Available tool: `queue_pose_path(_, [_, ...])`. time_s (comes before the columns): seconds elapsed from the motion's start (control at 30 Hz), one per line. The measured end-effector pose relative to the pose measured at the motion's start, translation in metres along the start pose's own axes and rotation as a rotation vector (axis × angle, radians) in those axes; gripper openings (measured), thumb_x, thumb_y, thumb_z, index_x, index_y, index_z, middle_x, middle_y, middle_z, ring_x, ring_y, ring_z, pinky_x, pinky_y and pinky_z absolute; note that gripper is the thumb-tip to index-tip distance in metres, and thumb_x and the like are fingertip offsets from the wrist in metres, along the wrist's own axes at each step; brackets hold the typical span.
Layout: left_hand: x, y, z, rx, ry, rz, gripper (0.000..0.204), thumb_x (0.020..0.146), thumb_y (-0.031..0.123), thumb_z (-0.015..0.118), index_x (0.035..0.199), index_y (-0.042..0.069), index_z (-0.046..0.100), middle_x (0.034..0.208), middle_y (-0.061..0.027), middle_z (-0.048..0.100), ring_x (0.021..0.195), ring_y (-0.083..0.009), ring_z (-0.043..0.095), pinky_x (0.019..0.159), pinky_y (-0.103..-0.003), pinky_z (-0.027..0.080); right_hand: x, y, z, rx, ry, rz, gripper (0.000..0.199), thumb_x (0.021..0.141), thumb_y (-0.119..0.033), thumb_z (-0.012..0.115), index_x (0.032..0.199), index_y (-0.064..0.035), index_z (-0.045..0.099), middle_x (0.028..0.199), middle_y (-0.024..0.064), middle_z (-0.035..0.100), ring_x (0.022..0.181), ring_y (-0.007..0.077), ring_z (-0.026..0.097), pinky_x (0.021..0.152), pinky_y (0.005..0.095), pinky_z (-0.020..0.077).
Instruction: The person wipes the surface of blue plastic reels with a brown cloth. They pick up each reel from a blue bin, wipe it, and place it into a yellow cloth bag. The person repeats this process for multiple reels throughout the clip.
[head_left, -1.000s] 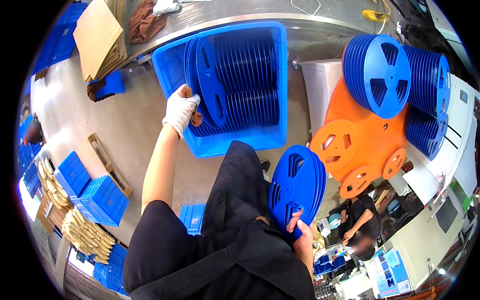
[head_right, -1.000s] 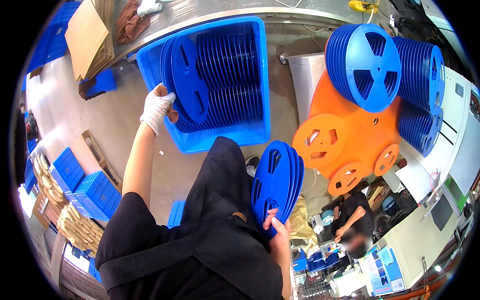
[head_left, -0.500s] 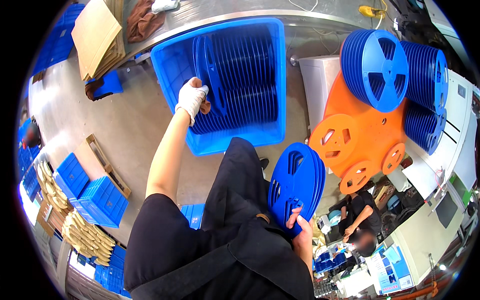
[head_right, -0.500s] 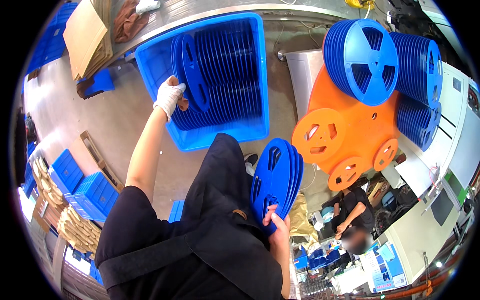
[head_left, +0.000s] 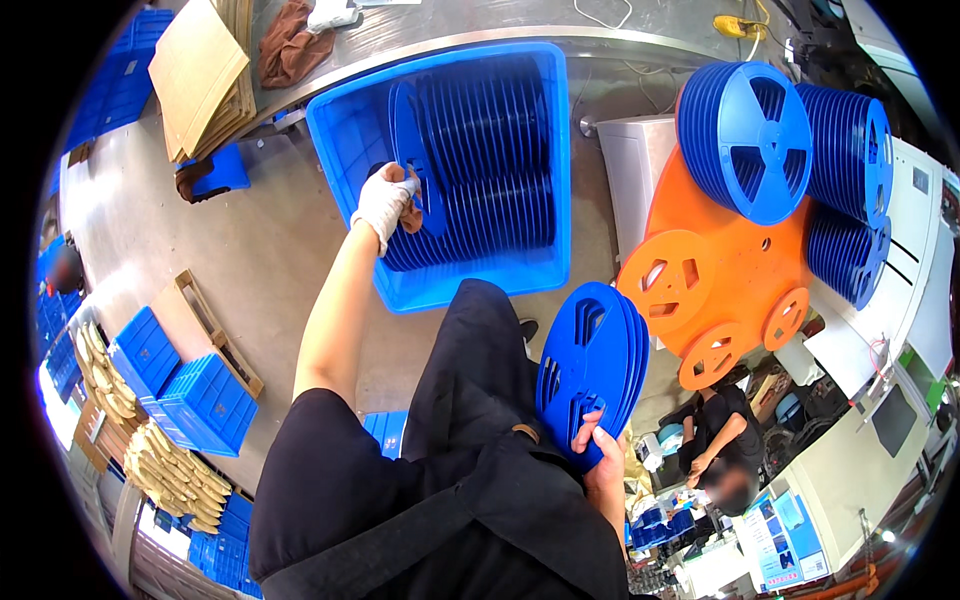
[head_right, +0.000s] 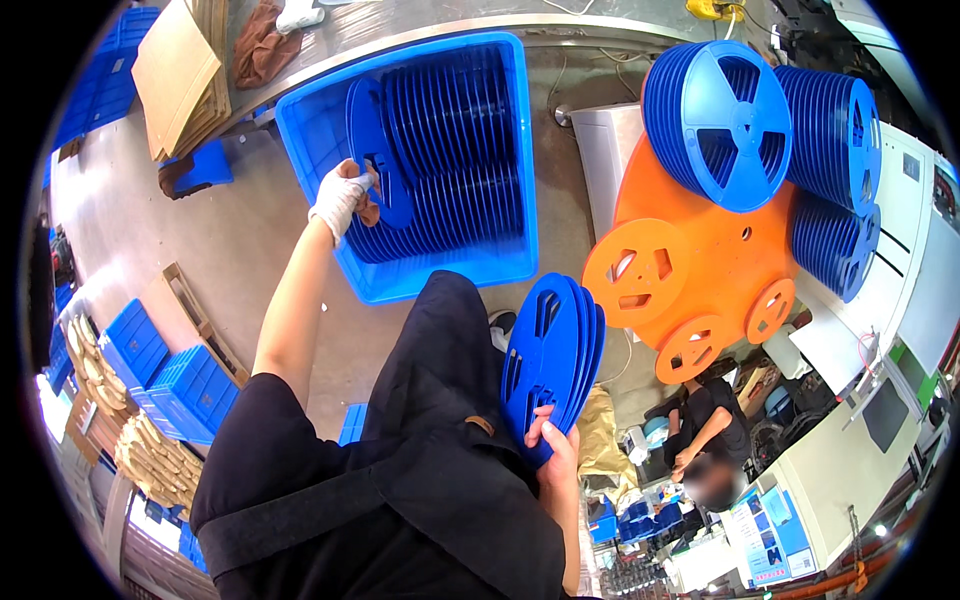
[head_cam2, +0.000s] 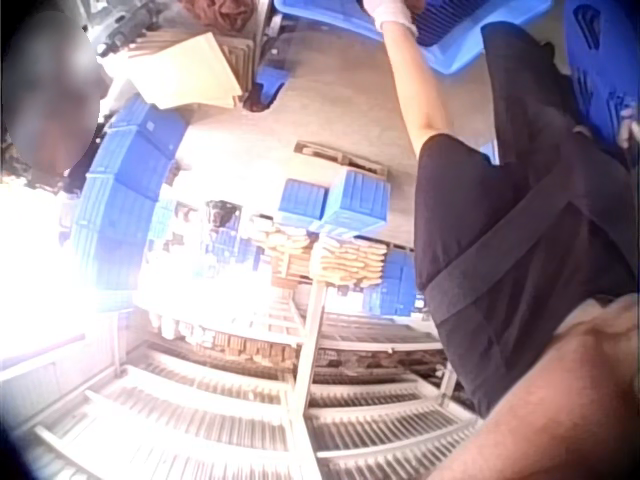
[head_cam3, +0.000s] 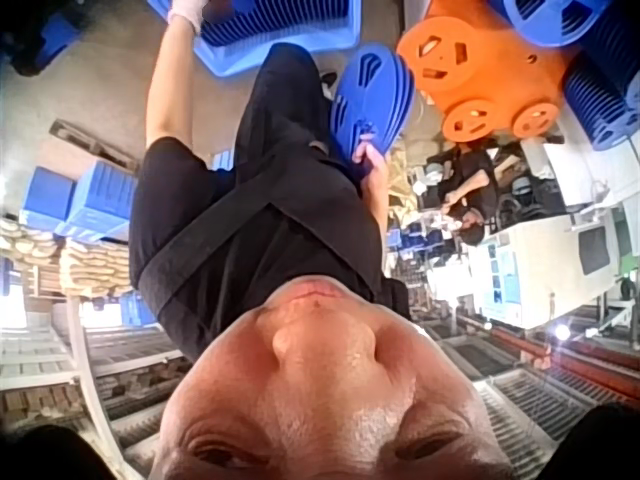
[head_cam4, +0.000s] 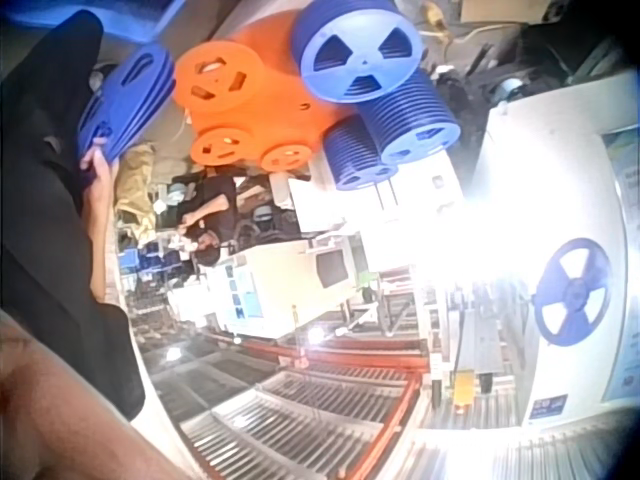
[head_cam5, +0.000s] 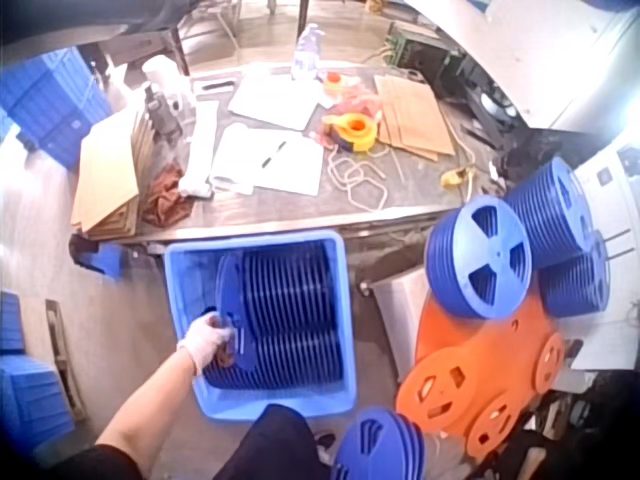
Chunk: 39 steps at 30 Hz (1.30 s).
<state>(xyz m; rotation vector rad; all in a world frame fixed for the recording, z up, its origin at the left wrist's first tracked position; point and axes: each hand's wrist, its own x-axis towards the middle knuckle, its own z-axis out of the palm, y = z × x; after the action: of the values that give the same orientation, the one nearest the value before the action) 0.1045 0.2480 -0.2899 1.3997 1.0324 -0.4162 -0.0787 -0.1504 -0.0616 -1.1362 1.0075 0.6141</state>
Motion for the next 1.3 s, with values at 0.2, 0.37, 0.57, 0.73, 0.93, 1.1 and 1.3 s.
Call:
queue_pose_path(0.2, [-0.024,0.027,-0.008,-0.104,-0.041,0.069,0.015,0.080,0.002,0.064,0.074,0.006,0.051,0.066,-0.0058,0.059,0.051,-0.0145,0.055,0.045,-0.029,0.043,0.001,-0.006,0.002,0.007,-0.004,0.000,0.032,0.082,-0.018,0.062,0.105,0.0025,0.056,0.070,0.0082,0.056,0.062,0.0169,0.052,0.059,0.0285,0.0430])
queue_pose_path(0.37, [-0.029,0.030,0.003,-0.013,-0.054,0.056,0.015,0.080,0.002,0.064,0.074,0.007,0.051,0.065,-0.0046,0.058,0.051,-0.0141,0.053,0.046,-0.028,0.043,0.001,-0.007,0.002,0.008,0.003,0.003,0.033,0.081,-0.019,0.063,0.105,0.0023,0.056,0.070,0.0081,0.056,0.062,0.0168,0.053,0.059,0.0286,0.0430])
queue_pose_path(0.57, [0.004,-0.020,0.002,-0.011,0.017,-0.074,0.021,0.082,0.004,0.066,0.102,0.005,0.060,0.072,-0.0078,0.059,0.054,-0.0154,0.056,0.049,-0.030,0.044,0.004,-0.007,-0.002,0.003,-0.003,0.009,0.032,0.082,-0.019,0.063,0.106,0.0022,0.056,0.071,0.0081,0.057,0.063,0.0168,0.054,0.060,0.0287,0.0437])
queue_pose_path(0.73, [0.017,-0.087,-0.006,0.046,0.027,0.091,0.055,0.082,0.005,0.068,0.133,0.007,0.049,0.103,-0.0066,0.063,0.089,-0.0171,0.063,0.082,-0.031,0.050,0.011,-0.009,-0.004,-0.114,0.049,-0.004,0.031,0.086,-0.016,0.059,0.111,0.0023,0.056,0.079,0.0100,0.061,0.068,0.0171,0.058,0.066,0.0294,0.0476])
queue_pose_path(0.93, [-0.025,-0.136,-0.015,0.047,0.070,0.030,0.049,0.082,0.009,0.069,0.128,0.006,0.053,0.108,-0.0041,0.063,0.101,-0.0153,0.059,0.092,-0.029,0.046,0.009,-0.042,0.011,-0.092,-0.021,-0.233,0.037,0.093,-0.024,0.055,0.119,0.0026,0.050,0.081,0.0064,0.057,0.065,0.0144,0.053,0.062,0.0281,0.0453])
queue_pose_path(1.1, [-0.076,-0.115,0.007,-0.233,0.114,0.187,0.048,0.087,0.010,0.067,0.132,0.006,0.049,0.106,-0.0042,0.063,0.092,-0.0140,0.061,0.085,-0.028,0.049,-0.001,-0.088,-0.017,0.400,-0.394,-0.377,0.054,0.091,-0.056,0.052,0.110,-0.0047,0.049,0.063,-0.0020,0.037,0.049,0.0078,0.034,0.047,0.0239,0.0301])
queue_pose_path(1.3, [-0.169,-0.001,0.056,-0.016,-0.082,0.959,0.061,0.087,-0.012,0.053,0.143,0.006,0.037,0.142,-0.0132,0.044,0.123,-0.0223,0.052,0.087,-0.028,0.050,-0.021,-0.106,-0.048,0.685,-0.703,-0.456,0.048,0.090,-0.058,0.052,0.092,-0.0107,0.043,0.052,-0.0058,0.029,0.039,0.0055,0.028,0.040,0.0222,0.0256])
